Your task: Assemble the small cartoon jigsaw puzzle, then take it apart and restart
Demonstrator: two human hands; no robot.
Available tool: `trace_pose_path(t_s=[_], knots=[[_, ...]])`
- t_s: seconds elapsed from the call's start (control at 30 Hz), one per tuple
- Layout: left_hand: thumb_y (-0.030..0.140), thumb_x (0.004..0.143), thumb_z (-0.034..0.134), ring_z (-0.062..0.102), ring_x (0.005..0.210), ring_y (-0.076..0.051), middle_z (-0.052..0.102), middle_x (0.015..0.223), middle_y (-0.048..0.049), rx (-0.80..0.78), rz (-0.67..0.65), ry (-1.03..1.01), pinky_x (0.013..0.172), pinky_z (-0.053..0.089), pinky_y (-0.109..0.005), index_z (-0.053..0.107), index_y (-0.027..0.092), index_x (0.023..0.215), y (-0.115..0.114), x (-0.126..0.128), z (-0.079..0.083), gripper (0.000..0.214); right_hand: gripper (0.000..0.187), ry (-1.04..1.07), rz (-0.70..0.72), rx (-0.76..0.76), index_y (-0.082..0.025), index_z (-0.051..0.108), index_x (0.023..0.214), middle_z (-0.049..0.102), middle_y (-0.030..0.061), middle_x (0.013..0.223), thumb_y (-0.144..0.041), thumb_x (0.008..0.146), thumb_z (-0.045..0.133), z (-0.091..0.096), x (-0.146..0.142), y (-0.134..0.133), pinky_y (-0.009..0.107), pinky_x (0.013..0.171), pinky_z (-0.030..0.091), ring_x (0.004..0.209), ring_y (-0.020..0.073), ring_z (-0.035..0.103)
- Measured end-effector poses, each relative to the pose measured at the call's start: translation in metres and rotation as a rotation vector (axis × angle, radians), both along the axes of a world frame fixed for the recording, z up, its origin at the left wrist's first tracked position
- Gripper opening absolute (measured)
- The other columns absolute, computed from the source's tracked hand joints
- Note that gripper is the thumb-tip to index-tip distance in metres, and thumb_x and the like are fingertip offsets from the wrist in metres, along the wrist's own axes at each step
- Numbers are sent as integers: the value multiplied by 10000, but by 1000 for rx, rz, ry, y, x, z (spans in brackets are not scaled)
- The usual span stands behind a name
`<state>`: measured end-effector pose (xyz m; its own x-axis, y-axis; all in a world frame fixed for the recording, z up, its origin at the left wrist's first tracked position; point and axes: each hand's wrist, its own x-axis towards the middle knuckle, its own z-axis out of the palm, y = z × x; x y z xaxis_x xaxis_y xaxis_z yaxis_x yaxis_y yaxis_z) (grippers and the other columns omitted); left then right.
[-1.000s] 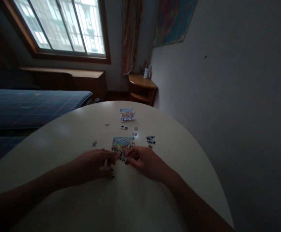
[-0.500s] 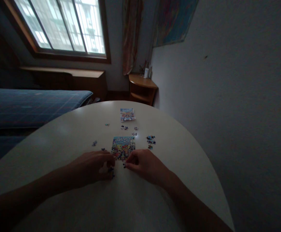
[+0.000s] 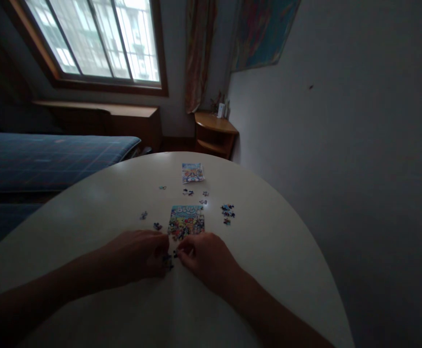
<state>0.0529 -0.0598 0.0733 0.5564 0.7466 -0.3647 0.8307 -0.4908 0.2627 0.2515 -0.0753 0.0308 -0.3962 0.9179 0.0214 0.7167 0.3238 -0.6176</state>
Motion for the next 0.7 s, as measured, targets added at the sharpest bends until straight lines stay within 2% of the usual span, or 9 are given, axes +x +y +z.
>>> trace_pose_path(t_s=[0.13,0.3,0.53,0.7], knots=[[343,736,727,647,890,-250,687,1022,-59,-9,-7,4,725,479,-329,609,206,964,-2,2,1,291,170,-62,28,43,-203,753,955,720,42,806,-222,813,661,0,1,-2,278,686,456,725,155,626],[330,765,693,646,891,-241,693,1004,-56,2,9,11,741,476,-320,616,209,922,-3,2,0,213,137,-136,104,69,-200,747,911,692,40,821,-196,804,663,3,1,-3,277,712,446,777,162,613],[315,793,642,646,853,-237,689,979,-64,43,32,19,717,472,-325,622,203,926,4,-1,-2,176,141,-134,70,29,-183,729,912,681,47,845,-173,793,655,6,2,-5,275,712,430,782,162,601],[340,797,633,645,860,-239,688,982,-66,68,36,0,717,474,-323,616,202,925,6,-1,-6,189,91,-113,52,18,-173,712,837,666,36,802,-152,760,669,3,2,-4,260,687,416,747,150,583]])
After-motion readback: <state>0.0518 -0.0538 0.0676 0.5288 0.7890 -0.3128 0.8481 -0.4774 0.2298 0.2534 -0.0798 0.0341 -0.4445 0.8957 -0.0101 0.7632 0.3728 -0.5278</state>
